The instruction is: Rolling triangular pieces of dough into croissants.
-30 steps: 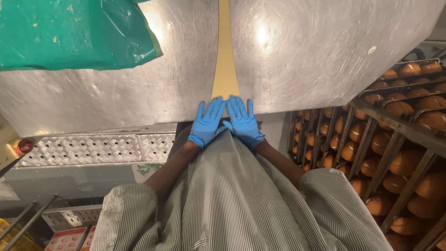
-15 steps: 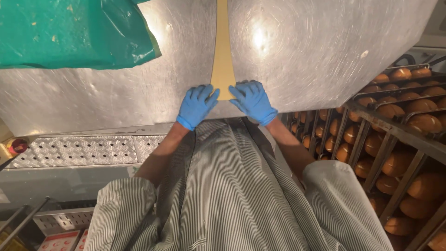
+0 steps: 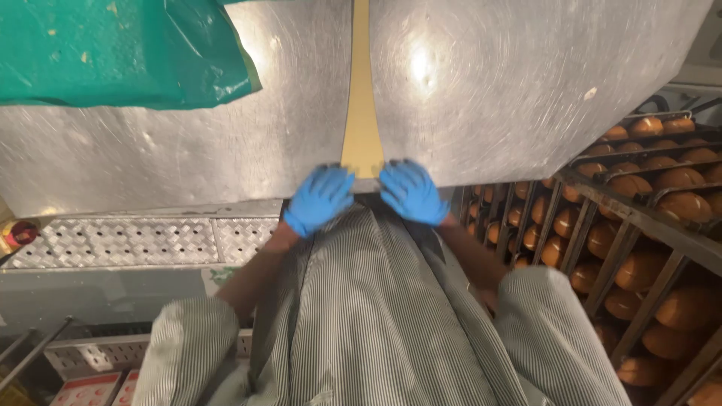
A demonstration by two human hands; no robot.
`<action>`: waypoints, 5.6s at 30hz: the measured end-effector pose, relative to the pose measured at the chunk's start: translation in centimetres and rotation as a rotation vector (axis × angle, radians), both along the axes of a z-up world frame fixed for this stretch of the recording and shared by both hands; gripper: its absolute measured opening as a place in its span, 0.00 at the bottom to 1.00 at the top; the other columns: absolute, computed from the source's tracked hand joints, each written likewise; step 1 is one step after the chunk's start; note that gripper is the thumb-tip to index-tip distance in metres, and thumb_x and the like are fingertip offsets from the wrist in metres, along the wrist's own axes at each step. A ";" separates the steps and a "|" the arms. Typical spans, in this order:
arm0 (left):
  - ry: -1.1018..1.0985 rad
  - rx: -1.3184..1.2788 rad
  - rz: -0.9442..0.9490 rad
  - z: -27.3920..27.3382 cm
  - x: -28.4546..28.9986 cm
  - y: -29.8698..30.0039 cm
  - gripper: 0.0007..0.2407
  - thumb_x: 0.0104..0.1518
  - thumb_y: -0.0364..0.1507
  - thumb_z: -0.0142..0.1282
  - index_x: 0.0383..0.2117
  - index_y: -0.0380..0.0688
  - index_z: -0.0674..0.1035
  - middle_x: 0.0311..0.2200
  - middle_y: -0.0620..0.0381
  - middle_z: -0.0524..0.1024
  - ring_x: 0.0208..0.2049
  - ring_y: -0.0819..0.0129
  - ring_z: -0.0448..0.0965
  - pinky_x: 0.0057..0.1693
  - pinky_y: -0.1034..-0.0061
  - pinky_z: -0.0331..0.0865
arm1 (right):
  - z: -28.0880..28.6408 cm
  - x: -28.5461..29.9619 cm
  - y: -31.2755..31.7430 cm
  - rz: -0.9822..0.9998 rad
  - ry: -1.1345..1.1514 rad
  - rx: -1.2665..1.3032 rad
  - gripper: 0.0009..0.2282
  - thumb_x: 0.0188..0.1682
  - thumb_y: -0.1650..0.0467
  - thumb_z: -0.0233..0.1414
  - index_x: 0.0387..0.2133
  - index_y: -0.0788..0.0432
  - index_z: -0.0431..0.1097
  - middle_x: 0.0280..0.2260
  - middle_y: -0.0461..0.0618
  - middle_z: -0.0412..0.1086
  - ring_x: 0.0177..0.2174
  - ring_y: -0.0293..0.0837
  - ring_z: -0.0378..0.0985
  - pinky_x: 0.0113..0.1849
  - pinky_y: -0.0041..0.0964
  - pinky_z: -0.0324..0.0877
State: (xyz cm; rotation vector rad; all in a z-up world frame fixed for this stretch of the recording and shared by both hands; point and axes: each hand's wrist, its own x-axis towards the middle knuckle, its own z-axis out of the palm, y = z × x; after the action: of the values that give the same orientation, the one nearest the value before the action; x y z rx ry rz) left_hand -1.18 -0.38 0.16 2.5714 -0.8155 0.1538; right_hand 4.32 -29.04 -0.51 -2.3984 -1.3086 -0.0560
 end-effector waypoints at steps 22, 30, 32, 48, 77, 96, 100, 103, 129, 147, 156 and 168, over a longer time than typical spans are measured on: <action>0.306 0.181 0.150 -5.4 -4.9 -4.4 0.31 0.63 0.47 0.50 0.69 0.42 0.64 0.69 0.48 0.61 0.70 0.57 0.60 0.72 0.43 0.43 | -2.1 -5.6 3.3 -0.149 0.057 -0.391 0.30 0.57 0.54 0.47 0.64 0.66 0.62 0.63 0.61 0.63 0.64 0.56 0.62 0.63 0.66 0.51; 0.338 0.250 0.164 -3.9 -3.1 -4.4 0.33 0.62 0.46 0.51 0.71 0.45 0.60 0.72 0.52 0.57 0.72 0.62 0.57 0.73 0.41 0.39 | -2.6 -4.8 4.3 -0.210 0.124 -0.344 0.32 0.58 0.55 0.47 0.65 0.69 0.58 0.66 0.64 0.58 0.66 0.60 0.55 0.64 0.69 0.45; 0.340 0.268 0.162 -3.5 -2.4 -4.5 0.33 0.61 0.45 0.51 0.72 0.45 0.59 0.72 0.53 0.56 0.73 0.63 0.55 0.72 0.40 0.38 | -2.4 -4.3 4.6 -0.215 0.158 -0.345 0.32 0.58 0.55 0.48 0.66 0.70 0.56 0.67 0.66 0.56 0.67 0.61 0.52 0.65 0.70 0.42; 0.405 0.188 0.154 -2.5 -1.1 -4.1 0.35 0.60 0.46 0.53 0.71 0.42 0.58 0.73 0.50 0.53 0.74 0.60 0.50 0.71 0.35 0.39 | -1.4 -2.9 4.7 -0.194 0.255 -0.355 0.33 0.58 0.56 0.46 0.69 0.67 0.51 0.71 0.60 0.47 0.70 0.58 0.44 0.66 0.70 0.33; 0.392 0.188 0.145 -0.9 1.4 -3.7 0.40 0.55 0.50 0.55 0.71 0.38 0.59 0.72 0.46 0.53 0.74 0.56 0.50 0.73 0.42 0.39 | -0.5 -0.7 4.3 -0.216 0.323 -0.279 0.33 0.58 0.56 0.46 0.70 0.64 0.50 0.72 0.57 0.46 0.71 0.55 0.44 0.65 0.72 0.30; 0.107 0.105 0.139 -2.6 5.0 -2.6 0.17 0.62 0.32 0.56 0.56 0.44 0.76 0.65 0.52 0.67 0.68 0.56 0.63 0.72 0.52 0.55 | 1.8 4.6 4.9 -0.207 -0.008 -0.077 0.18 0.54 0.63 0.61 0.58 0.46 0.72 0.66 0.45 0.60 0.64 0.53 0.60 0.66 0.57 0.51; 0.088 0.030 0.104 -3.1 5.6 -1.8 0.13 0.60 0.31 0.58 0.50 0.46 0.79 0.62 0.56 0.69 0.66 0.57 0.66 0.70 0.53 0.59 | 0.7 5.4 4.1 -0.152 0.100 0.039 0.17 0.53 0.65 0.63 0.54 0.51 0.72 0.63 0.51 0.63 0.64 0.54 0.61 0.66 0.56 0.57; 0.077 -0.030 0.129 -2.9 5.8 -1.8 0.14 0.61 0.32 0.58 0.53 0.45 0.80 0.61 0.55 0.69 0.64 0.57 0.66 0.69 0.54 0.59 | 1.3 6.3 4.0 -0.105 0.124 0.092 0.16 0.52 0.65 0.65 0.52 0.50 0.72 0.61 0.51 0.64 0.63 0.54 0.61 0.65 0.55 0.58; 0.140 -0.070 0.111 -1.9 9.7 -0.7 0.14 0.61 0.36 0.62 0.51 0.48 0.79 0.62 0.53 0.68 0.65 0.55 0.64 0.69 0.57 0.59 | 3.5 10.1 4.6 -0.058 0.186 0.124 0.16 0.52 0.64 0.65 0.51 0.54 0.75 0.62 0.53 0.64 0.63 0.55 0.61 0.64 0.53 0.59; 0.183 -0.038 0.109 -1.0 12.6 -0.7 0.19 0.60 0.36 0.62 0.56 0.46 0.77 0.64 0.50 0.65 0.66 0.52 0.63 0.68 0.58 0.60 | 3.9 13.0 5.0 -0.065 0.276 0.115 0.16 0.52 0.64 0.66 0.52 0.52 0.75 0.63 0.50 0.62 0.65 0.55 0.57 0.65 0.52 0.56; 0.165 0.014 0.104 0.5 14.9 -1.1 0.24 0.56 0.35 0.64 0.59 0.45 0.75 0.61 0.50 0.68 0.61 0.51 0.66 0.65 0.57 0.62 | 4.0 14.6 5.2 -0.093 0.283 0.093 0.19 0.51 0.63 0.66 0.53 0.52 0.72 0.64 0.50 0.61 0.66 0.54 0.58 0.67 0.53 0.52; 0.724 -0.916 0.395 11.0 17.1 -0.7 0.19 0.57 0.25 0.65 0.56 0.38 0.77 0.47 0.51 0.80 0.48 0.65 0.81 0.54 0.72 0.75 | 14.3 19.0 7.5 -0.219 0.560 0.339 0.35 0.35 0.62 0.72 0.57 0.59 0.67 0.64 0.58 0.56 0.66 0.62 0.48 0.65 0.57 0.45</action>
State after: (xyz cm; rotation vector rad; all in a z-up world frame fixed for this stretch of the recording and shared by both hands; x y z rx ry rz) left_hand 15.89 -1.11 11.12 1.6646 0.0671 -0.2325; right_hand 23.33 -21.57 13.77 -2.0447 -0.7130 0.2885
